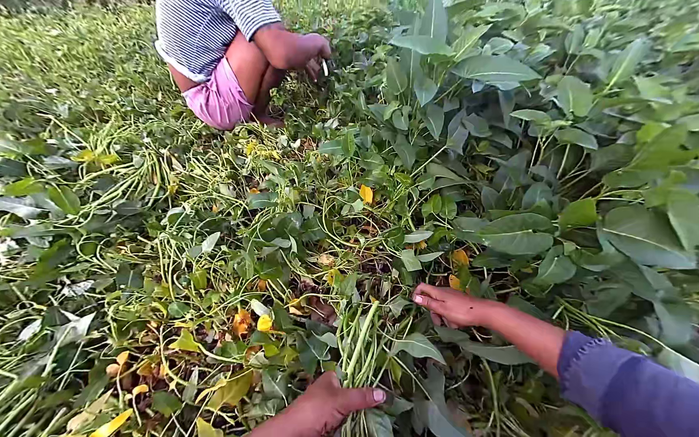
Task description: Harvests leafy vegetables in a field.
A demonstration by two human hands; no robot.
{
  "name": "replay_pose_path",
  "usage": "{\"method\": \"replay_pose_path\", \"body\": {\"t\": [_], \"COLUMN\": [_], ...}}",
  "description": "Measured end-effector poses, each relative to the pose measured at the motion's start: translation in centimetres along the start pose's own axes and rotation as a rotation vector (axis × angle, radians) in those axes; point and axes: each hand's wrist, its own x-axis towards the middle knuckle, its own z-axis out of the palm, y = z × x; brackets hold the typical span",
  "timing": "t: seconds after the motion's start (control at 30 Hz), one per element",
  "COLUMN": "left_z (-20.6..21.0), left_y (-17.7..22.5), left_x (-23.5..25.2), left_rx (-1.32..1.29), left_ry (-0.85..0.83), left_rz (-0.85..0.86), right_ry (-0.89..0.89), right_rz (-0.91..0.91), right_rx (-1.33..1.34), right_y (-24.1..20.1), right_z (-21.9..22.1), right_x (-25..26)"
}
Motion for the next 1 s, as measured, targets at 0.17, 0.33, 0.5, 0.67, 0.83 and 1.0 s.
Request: {"method": "replay_pose_path", "body": {"t": [0.17, 0.33, 0.5, 0.67, 0.83, 1.0], "left_z": [-1.1, -2.5, -2.4, -3.3, -3.7, -3.4], "left_y": [-0.7, -1.3, -0.8, -1.0, -1.6, -1.1], "left_x": [-0.5, -0.9, -1.3, -1.3, -1.1, -1.3], "left_rx": [0.056, 0.210, 0.245, 0.262, 0.292, 0.351], "left_ry": [0.019, 0.080, 0.045, 0.062, 0.029, 0.004], "left_rz": [-0.024, -0.055, -0.034, -0.016, 0.055, 0.106], "right_ry": [0.215, 0.219, -0.110, 0.167, 0.388, 0.000], "right_rz": [0.204, 0.224, 0.299, 0.314, 0.350, -0.057], "right_rx": [-0.196, 0.034, 0.090, -0.068, 0.026, 0.008], "right_y": [-2.2, -2.5, -3.6, -3.6, -4.0, -7.5], "right_z": [1.7, -1.1, 1.7, 3.9, 0.3, 0.5], "right_x": [0.4, -0.6, -0.6, 0.5, 1.5, 1.8]}}
